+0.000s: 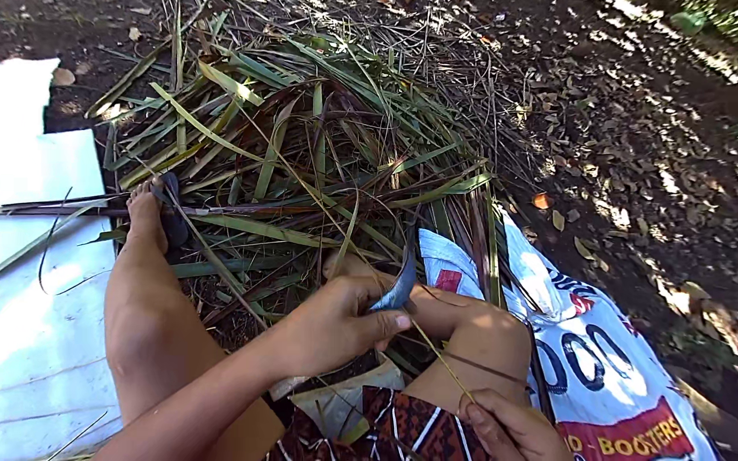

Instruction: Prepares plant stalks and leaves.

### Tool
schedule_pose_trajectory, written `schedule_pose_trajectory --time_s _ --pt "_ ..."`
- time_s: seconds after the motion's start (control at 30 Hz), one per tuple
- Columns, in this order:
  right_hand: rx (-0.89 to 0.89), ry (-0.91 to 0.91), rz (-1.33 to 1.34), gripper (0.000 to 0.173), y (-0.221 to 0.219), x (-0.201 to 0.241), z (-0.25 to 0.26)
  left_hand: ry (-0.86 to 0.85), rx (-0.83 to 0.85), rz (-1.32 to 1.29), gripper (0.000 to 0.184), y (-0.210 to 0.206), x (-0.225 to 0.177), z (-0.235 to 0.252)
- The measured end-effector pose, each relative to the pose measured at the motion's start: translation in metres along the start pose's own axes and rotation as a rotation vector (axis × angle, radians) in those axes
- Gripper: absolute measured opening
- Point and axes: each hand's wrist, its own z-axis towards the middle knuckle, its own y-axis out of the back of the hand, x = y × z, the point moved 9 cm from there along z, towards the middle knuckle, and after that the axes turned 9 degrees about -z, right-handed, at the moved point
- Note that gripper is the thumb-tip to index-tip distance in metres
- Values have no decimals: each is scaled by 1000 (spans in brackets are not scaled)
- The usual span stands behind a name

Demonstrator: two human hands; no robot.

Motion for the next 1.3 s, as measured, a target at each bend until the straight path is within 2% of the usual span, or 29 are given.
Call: schedule_pose_trajectory --time_s 0.07,0.17,0.23,0.27,0.33,0.37,0.4,0.43,0.5,0.53,0.57,0.77,0.87,0.9,0.93,0.97,1.03,1.1,1.17,1.23,1.3 --pt "-13 4 -60 34 1 2 -1 -6 24 16 21 -4 2 1" --pt "-23 33 -129 36 4 1 -8 -82 -179 -75 17 36 -10 -3" --pt "-39 -68 -148 31 6 21 5 -92 -279 -152 20 59 -12 -7" --pt "-75 -225 -156 22 9 50 29 -78 -280 -177 21 61 -10 -8" --pt "-59 -727 -231 12 10 109 90 -22 -156 -177 19 41 -2 -2" --pt "-47 -842 -254 12 10 120 102 8 -71 -160 17 25 3 2" --pt "-45 -832 -278 11 10 118 99 28 -14 -164 16 13 6 5" --pt "-31 -708 -272 12 8 102 83 26 -4 -184 14 10 6 8" --pt "6 -208 -217 20 2 38 21 -14 -134 -229 17 28 -3 6" --pt "29 -28 -210 26 0 9 -2 -51 -222 -250 20 45 -10 2" --pt "42 57 -205 30 0 -6 -14 -94 -300 -268 22 61 -17 -3" --pt "110 8 -186 32 0 -41 -37 -199 -513 -293 27 101 -34 -27" --pt "197 -245 -141 17 -5 -40 -17 -175 -524 -297 27 95 -30 -27" --pt "244 -355 -111 17 -8 -39 -13 -160 -491 -293 26 88 -25 -22" --pt "253 -380 -61 21 -11 -39 -14 -146 -445 -274 25 77 -20 -16" --pt "241 -319 -1 25 -14 -38 -16 -134 -392 -254 23 65 -14 -9" --pt "195 -85 57 33 -19 -25 -11 -118 -268 -209 20 38 -4 1" --pt "138 44 79 38 -22 -12 5 -123 -138 -135 18 13 -2 5" --pt "121 96 70 37 -23 -8 13 -137 -50 -87 16 2 -6 1" --pt "124 75 54 35 -24 -6 12 -141 28 -66 15 -1 -9 -3" --pt "110 56 32 34 -27 -9 11 -138 95 -114 22 -3 -6 -3"
